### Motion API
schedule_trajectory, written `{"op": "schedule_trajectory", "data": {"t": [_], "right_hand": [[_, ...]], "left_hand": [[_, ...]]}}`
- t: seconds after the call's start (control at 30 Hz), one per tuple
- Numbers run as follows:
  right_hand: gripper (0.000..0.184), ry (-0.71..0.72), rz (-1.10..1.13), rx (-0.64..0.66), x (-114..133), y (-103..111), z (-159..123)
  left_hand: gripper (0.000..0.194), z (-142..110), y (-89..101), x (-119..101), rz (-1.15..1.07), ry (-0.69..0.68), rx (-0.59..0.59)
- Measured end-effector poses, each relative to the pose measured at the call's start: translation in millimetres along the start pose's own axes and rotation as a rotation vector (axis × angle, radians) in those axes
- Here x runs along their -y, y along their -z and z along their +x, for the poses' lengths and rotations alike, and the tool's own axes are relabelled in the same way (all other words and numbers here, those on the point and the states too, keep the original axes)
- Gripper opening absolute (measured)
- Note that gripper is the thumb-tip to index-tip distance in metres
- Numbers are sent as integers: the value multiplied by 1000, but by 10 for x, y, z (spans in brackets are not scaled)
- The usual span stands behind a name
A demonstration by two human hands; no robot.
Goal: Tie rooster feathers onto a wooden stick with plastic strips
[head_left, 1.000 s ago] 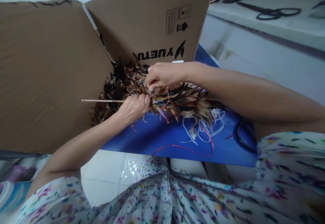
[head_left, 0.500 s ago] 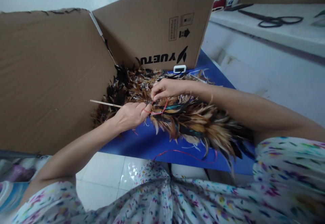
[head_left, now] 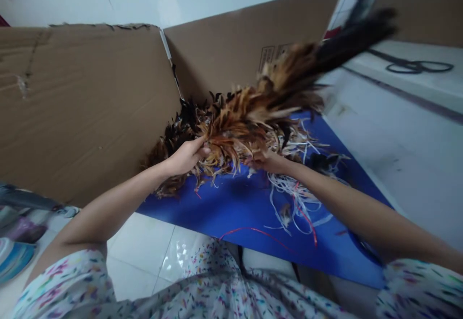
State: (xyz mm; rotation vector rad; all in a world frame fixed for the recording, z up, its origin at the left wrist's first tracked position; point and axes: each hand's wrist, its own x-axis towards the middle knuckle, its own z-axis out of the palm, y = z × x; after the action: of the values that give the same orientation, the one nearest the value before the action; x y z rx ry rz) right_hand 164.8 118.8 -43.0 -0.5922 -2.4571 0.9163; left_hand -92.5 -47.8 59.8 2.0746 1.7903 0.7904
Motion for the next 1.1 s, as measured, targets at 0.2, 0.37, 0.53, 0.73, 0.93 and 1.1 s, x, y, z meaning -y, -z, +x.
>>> {"op": "schedule_trajectory", "data": {"t": [0.2,0.37,0.53,0.73,0.93,1.1], "right_hand": [[22,119,-225,151,-24,-37,-76],[60,-8,182,13,365,-155,-36],[54,-182,930,-88,712,-599,269],[27,-326,961,-235,813,-908,428],[27,-153,447,-424,819,-944,357],[27,-190,294,-499,819,-951,329]], "left_hand": [[29,104,-94,63,-549,279,-6],[21,187,-179,59,-704,447,19],[20,218,-315,62,-731,469,35],[20,159,-406,98,-671,505,3],[22,182,-581,224,-419,433,-45],[18,247,-692,237,18,353,-89]]}}
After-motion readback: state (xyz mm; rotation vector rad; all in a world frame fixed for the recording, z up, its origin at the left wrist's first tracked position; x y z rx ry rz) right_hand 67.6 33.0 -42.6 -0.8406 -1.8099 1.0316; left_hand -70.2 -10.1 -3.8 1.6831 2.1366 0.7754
